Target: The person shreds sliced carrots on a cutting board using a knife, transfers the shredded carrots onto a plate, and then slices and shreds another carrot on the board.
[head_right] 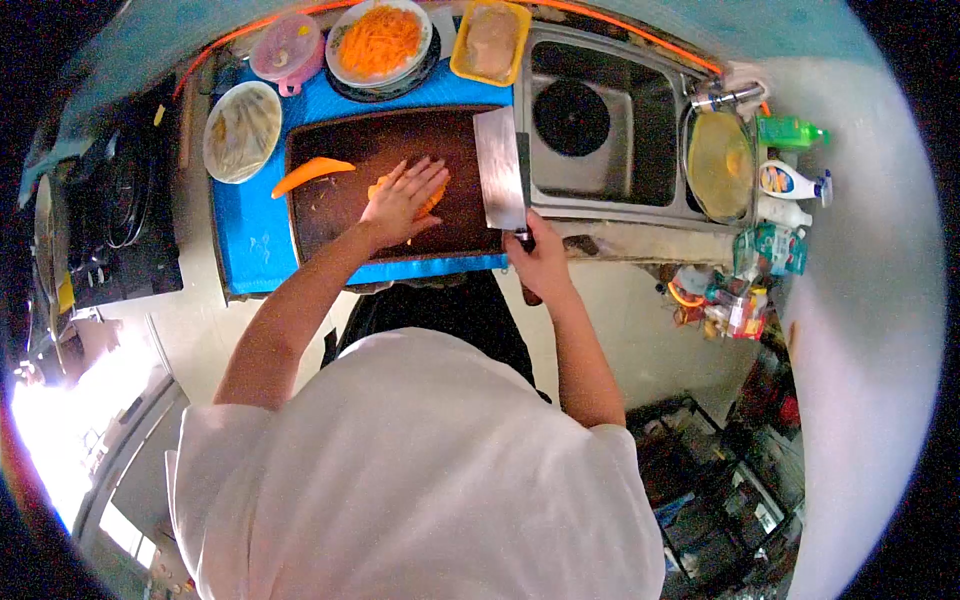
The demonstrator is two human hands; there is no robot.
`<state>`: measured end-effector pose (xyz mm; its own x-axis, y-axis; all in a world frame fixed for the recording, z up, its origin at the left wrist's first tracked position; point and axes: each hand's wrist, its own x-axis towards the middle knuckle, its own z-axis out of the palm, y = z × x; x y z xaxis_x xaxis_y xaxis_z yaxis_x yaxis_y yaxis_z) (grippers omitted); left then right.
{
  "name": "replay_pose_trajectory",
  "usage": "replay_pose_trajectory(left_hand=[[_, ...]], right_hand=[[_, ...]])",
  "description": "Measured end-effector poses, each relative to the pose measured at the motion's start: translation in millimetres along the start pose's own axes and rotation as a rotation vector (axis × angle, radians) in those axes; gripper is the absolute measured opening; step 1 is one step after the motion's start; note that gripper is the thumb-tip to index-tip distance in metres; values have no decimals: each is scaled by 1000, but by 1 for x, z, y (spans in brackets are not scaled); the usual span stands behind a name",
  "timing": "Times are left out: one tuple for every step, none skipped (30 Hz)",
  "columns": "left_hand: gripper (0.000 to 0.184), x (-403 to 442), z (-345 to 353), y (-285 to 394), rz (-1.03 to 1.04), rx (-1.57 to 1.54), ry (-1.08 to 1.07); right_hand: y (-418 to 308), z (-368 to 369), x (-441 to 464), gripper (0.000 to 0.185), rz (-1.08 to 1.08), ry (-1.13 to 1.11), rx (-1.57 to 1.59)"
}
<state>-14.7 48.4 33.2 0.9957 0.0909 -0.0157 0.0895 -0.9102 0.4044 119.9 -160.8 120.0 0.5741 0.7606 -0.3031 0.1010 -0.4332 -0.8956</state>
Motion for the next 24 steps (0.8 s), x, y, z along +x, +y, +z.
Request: replay_pose_trajectory(left_hand=[[68,0,-2,0,2,1,-2],[69,0,-4,-2,6,5,-2],[69,-2,-8,-4,-29,-38,19],[70,-6,-14,-6,-61,-80,37],[70,-10,-18,-10,-87,-120,55],[70,-21,-16,-14,-111,-152,124],[71,-36,-10,-21,-132,-185,192],[71,-47,-5,-29,-151,-218,269],[70,-57,1,-33,-142,-185,251],[70,-60,1,-34,-146,-120,200],[69,-65,2,-33,-155,-58,145],[69,-69,3,-33,-164,6,94],[73,-69,8,-34,-169,56,19],[72,-70,12,-35,-167,43,44],[72,-71,13,-35,-163,30,67],[71,-71,14,-36,-160,17,92],[70,-73,14,-36,-169,-16,129],[69,-76,15,-36,-179,-51,164],[69,-78,16,-35,-189,-86,199],[66,-79,17,-35,-188,-104,223],[62,-80,17,-35,-188,-123,248],[59,-80,18,-36,-189,-140,273],[57,-81,19,-38,-177,-160,299],[54,-80,20,-40,-165,-181,328]], right_hand=[[-6,2,-3,43,55,-57,202],[-16,1,-8,49,68,-84,297],[-46,0,-14,55,84,-110,395],[-61,3,-18,62,100,-133,496],[-53,1,-22,67,144,-220,567],[-41,14,-26,67,-47,-119,201],[-27,31,-28,67,-226,-12,-171],[-17,47,-26,67,-399,97,-554],[-16,65,-34,68,-80,82,-526],[-13,82,-35,65,-110,184,-561],[-5,100,-38,63,-72,179,-598],[4,116,-40,61,-36,174,-636],[9,126,-39,60,-56,206,-659],[13,136,-39,59,-75,238,-679],[18,144,-39,58,-92,271,-697],[25,150,-38,57,-89,275,-727],[32,154,-36,57,-85,277,-757],[33,157,-36,57,-79,275,-787],[34,160,-36,56,-68,275,-761],[34,162,-37,56,-57,277,-734],[34,164,-38,56,-48,278,-706],[34,166,-39,56,-57,285,-691],[34,169,-41,57,-63,291,-675],[34,170,-42,57,-72,297,-661]])
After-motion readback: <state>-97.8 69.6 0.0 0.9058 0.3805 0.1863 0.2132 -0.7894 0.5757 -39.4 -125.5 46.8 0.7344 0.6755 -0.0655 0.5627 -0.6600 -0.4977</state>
